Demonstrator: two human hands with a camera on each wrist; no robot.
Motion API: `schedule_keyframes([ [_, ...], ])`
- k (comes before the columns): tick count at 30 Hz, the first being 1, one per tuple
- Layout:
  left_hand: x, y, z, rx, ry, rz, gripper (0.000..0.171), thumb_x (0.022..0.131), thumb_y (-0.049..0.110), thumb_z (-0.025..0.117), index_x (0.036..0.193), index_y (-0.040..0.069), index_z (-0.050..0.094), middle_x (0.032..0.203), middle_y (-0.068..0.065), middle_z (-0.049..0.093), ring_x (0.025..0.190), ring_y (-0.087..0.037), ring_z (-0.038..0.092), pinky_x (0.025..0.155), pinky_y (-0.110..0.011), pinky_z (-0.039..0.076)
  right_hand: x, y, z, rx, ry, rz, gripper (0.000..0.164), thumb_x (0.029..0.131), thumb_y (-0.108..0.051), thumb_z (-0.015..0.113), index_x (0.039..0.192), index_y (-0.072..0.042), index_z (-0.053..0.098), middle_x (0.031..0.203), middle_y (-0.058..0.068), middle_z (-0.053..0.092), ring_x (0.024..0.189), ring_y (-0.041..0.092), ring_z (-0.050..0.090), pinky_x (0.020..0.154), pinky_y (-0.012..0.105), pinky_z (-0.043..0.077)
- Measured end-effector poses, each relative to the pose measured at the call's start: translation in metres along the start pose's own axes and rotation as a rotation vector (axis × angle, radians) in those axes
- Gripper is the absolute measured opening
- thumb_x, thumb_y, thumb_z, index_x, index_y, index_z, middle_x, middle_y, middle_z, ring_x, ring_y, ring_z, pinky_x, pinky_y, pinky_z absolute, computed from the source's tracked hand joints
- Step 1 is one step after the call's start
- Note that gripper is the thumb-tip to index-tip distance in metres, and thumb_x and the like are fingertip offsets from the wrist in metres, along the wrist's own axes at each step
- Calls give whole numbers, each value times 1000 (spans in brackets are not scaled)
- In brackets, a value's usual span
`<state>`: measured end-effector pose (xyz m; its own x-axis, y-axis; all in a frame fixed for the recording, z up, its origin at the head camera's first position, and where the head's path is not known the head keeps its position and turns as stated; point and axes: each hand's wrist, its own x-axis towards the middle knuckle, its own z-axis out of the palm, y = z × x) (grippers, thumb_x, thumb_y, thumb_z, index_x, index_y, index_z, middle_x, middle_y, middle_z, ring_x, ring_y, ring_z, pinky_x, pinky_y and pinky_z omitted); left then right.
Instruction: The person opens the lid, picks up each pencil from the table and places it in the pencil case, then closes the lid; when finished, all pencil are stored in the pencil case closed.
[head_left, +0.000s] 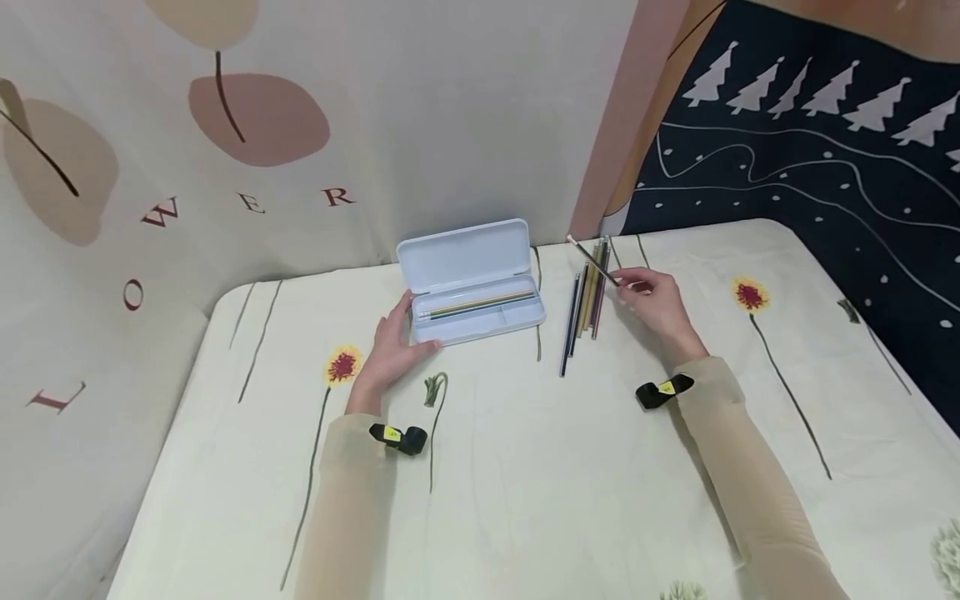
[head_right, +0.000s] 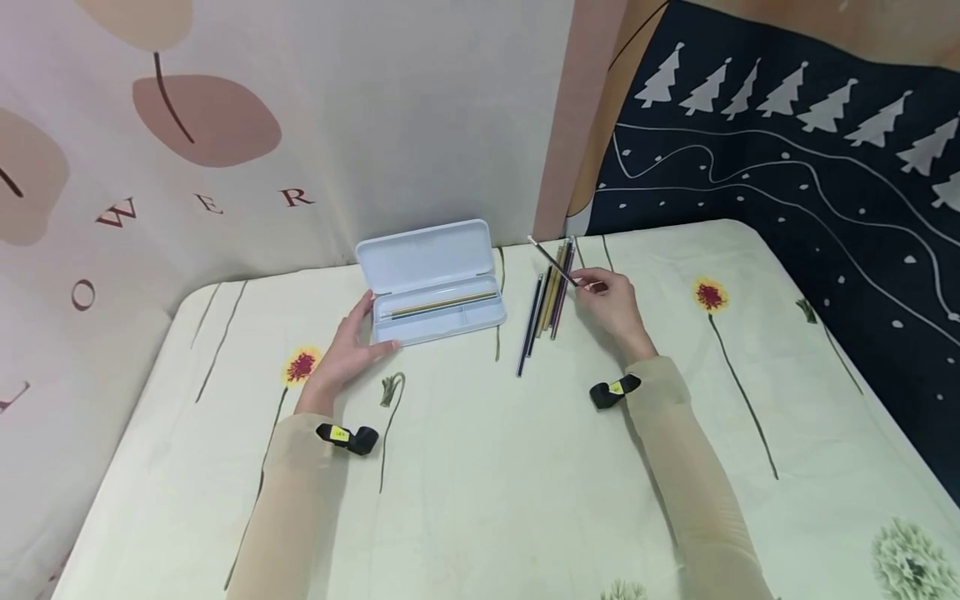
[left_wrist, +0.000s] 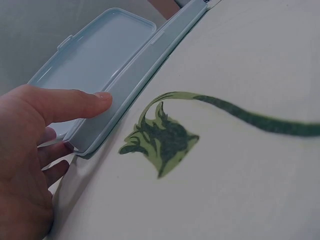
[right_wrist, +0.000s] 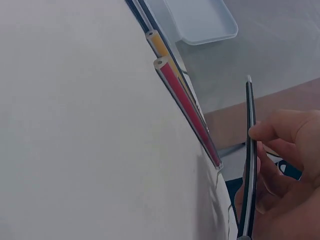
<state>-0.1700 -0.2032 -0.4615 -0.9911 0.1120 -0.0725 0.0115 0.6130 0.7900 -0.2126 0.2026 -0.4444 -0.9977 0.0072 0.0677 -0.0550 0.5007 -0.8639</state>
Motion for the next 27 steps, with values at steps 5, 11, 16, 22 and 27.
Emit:
schedule_keyframes([
  [5,0,0,-1,-6,7,8,97,83,20,73,156,9,11,158,-12,20,146,-28,7,117,-41,-6,0,-5,4,50,-61,-102,28,92,0,60,119,3,65,105,22,62,89,19,53,73,21,43],
  [11,-2,1,-1,-2,4,10,96,83,20,73,155,7,11,158,-14,19,145,-29,8,116,-41,-6,1,-10,12,61,-101,-147,23,92,0,61,114,5,67,111,22,65,90,16,54,74,20,44],
  [16,-3,3,-1,-4,10,26,96,82,18,73,155,6,11,158,-15,21,145,-29,10,116,-42,-6,2,-14,18,42,-107,-172,20,91,2,61,109,4,69,111,20,66,89,14,55,76,24,45],
  [22,-3,3,0,0,14,15,95,83,19,73,155,7,12,158,-14,22,145,-28,10,117,-41,-6,4,-21,27,53,-156,-173,21,91,2,61,110,2,70,110,17,66,85,17,54,69,22,45],
  [27,-3,3,-1,3,13,19,95,83,20,73,155,7,12,158,-14,21,145,-28,10,117,-41,-6,6,-27,38,45,-169,-199,20,91,1,61,109,2,70,104,16,66,78,21,50,61,23,42],
])
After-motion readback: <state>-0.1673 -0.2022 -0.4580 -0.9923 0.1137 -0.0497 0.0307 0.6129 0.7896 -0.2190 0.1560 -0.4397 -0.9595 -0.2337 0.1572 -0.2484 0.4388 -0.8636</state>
